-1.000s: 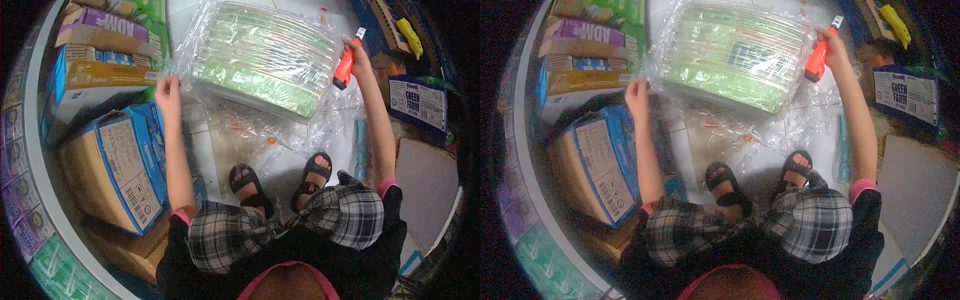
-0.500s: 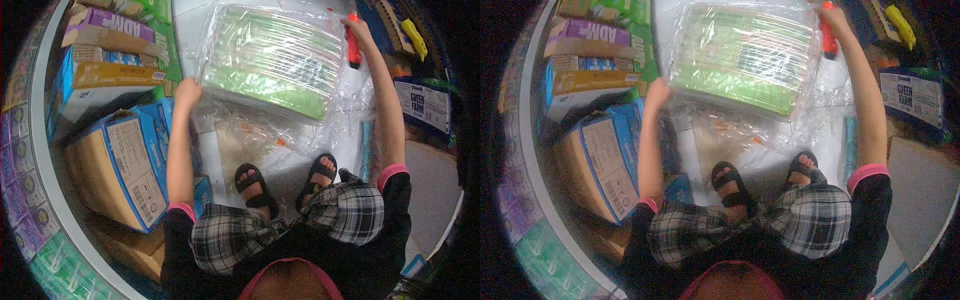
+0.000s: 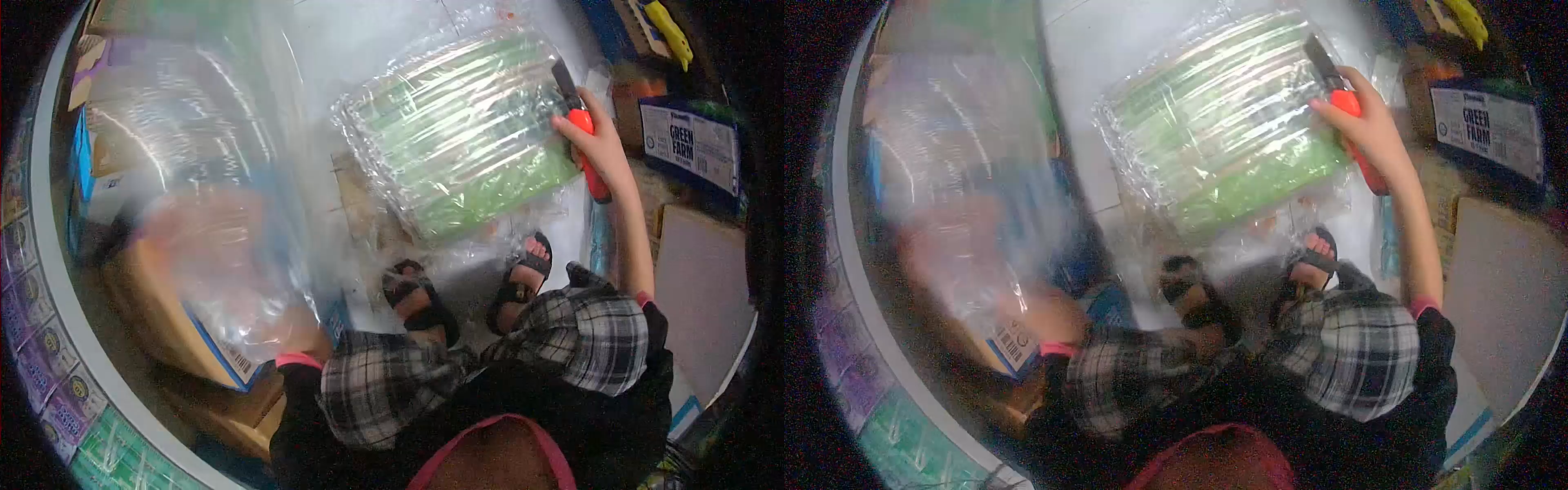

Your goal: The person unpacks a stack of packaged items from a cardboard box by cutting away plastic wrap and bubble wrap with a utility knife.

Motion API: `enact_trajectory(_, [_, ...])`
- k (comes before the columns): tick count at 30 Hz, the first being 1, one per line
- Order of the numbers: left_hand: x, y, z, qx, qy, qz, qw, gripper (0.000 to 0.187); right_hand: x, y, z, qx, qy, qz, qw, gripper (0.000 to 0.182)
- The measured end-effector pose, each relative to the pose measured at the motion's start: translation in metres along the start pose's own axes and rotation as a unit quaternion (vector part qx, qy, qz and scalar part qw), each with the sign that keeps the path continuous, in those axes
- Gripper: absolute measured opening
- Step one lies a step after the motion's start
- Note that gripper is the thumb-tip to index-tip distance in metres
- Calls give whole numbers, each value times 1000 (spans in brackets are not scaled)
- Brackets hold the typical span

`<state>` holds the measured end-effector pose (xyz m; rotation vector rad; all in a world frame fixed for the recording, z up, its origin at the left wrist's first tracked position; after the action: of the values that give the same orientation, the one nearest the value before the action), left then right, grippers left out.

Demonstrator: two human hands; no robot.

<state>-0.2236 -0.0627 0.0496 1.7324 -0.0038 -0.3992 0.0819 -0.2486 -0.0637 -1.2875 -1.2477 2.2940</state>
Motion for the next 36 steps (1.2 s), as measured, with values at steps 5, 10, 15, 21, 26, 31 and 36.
enact_trajectory(5, [-99,116,18,492,255,182,812,36,3,-22,9,-211,40,-4,977,48])
enact_trajectory(10, [-38,8,-22,-11,143,194,971,39,1,-28,22,-66,-59,-199,976,44])
enact_trajectory(15, [114,-23,42,-194,-261,156,933,26,32,-66,56,-21,-214,-419,882,51])
enact_trajectory(21, [118,-72,74,-314,-263,392,824,68,65,-37,73,151,-251,-453,842,46])
enact_trajectory(26, [106,-67,64,-231,-247,282,898,57,53,-40,73,108,-208,-449,863,28])
enact_trajectory(31, [49,-71,14,-124,-7,238,963,18,35,-22,49,114,-134,-405,897,28])
enact_trajectory(36, [46,-53,17,-38,22,120,992,13,24,-23,45,106,-97,-422,895,32])
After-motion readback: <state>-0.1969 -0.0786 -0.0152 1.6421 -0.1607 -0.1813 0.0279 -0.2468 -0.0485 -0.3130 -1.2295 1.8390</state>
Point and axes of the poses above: each hand's wrist, its own z-axis away from the middle knuckle, its own x-axis out of the palm, y = z × x, the point moved 8 cm from there along -z, towards the middle knuckle, and after that the axes turned 15 degrees about y, right-handed, at the moved point
